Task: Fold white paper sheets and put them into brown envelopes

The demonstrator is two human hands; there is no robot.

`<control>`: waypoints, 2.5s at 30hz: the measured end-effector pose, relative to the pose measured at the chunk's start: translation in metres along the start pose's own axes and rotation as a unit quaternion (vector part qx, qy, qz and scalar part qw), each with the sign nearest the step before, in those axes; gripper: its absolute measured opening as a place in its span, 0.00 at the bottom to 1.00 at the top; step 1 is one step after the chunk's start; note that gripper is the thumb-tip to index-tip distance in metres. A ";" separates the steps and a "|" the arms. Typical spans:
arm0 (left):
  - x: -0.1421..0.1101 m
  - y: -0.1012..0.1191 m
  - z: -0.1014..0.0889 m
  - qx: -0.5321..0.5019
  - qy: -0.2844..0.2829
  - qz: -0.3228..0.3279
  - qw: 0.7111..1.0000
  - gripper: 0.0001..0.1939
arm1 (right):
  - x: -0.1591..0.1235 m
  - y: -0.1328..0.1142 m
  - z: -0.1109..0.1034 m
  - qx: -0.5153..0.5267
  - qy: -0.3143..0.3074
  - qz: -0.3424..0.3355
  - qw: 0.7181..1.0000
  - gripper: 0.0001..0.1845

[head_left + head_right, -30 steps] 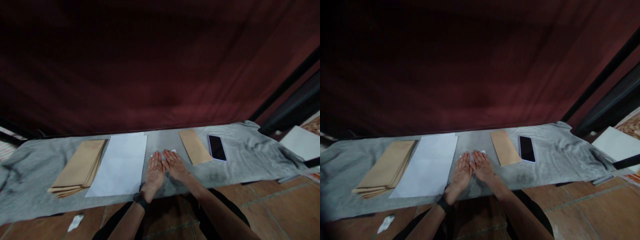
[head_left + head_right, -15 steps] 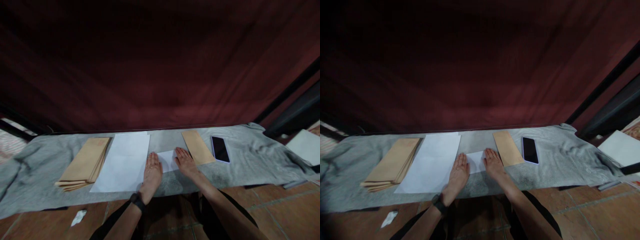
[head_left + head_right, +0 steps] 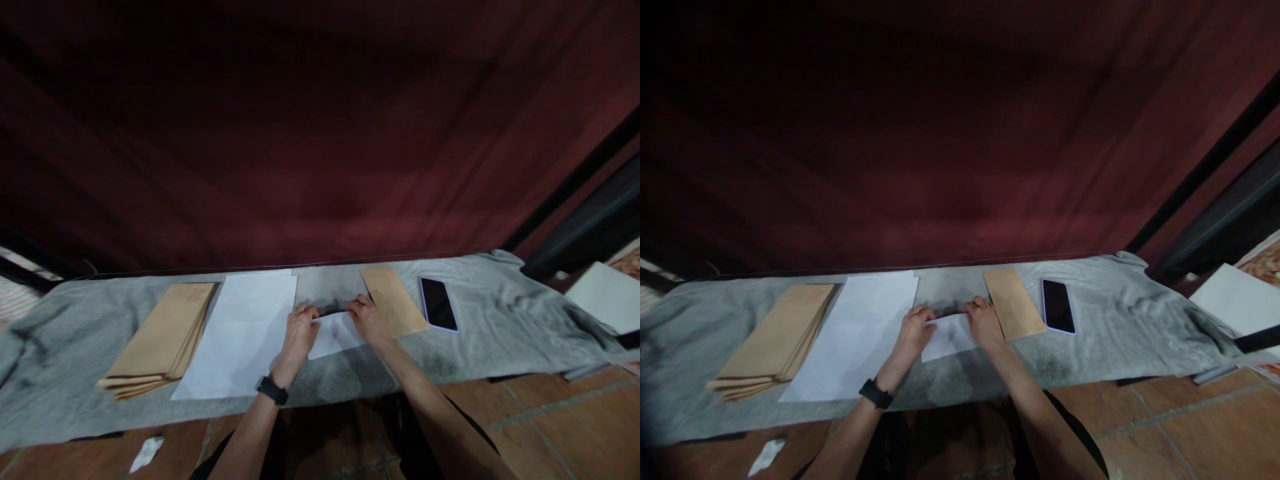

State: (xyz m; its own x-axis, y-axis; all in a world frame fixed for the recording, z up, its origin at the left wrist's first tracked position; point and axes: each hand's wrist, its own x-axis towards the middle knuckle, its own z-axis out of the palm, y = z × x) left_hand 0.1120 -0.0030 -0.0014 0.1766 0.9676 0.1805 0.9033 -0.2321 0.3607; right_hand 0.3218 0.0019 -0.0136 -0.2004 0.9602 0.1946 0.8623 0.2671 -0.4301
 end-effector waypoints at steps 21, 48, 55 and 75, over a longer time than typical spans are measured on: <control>-0.050 -0.002 0.006 -0.016 -0.081 0.148 0.986 0.26 | -0.034 -0.008 -0.005 0.054 -0.033 -0.080 0.995 0.22; -0.053 -0.003 0.050 0.129 0.044 0.036 0.990 0.29 | -0.043 0.003 0.036 -0.122 0.021 0.030 0.992 0.32; -0.047 0.008 0.073 0.081 0.036 0.142 0.986 0.30 | -0.027 -0.033 0.040 -0.034 -0.052 -0.100 0.993 0.30; -0.049 -0.037 -0.005 0.136 0.042 -0.004 0.990 0.26 | -0.039 0.023 0.068 -0.118 0.025 -0.098 0.988 0.34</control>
State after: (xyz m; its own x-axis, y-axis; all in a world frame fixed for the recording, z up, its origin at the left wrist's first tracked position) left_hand 0.0677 -0.0421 -0.0191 0.1466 0.9547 0.2591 0.9784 -0.1785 0.1040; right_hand 0.3176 -0.0244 -0.0908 -0.3566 0.8850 0.2993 0.8947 0.4158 -0.1634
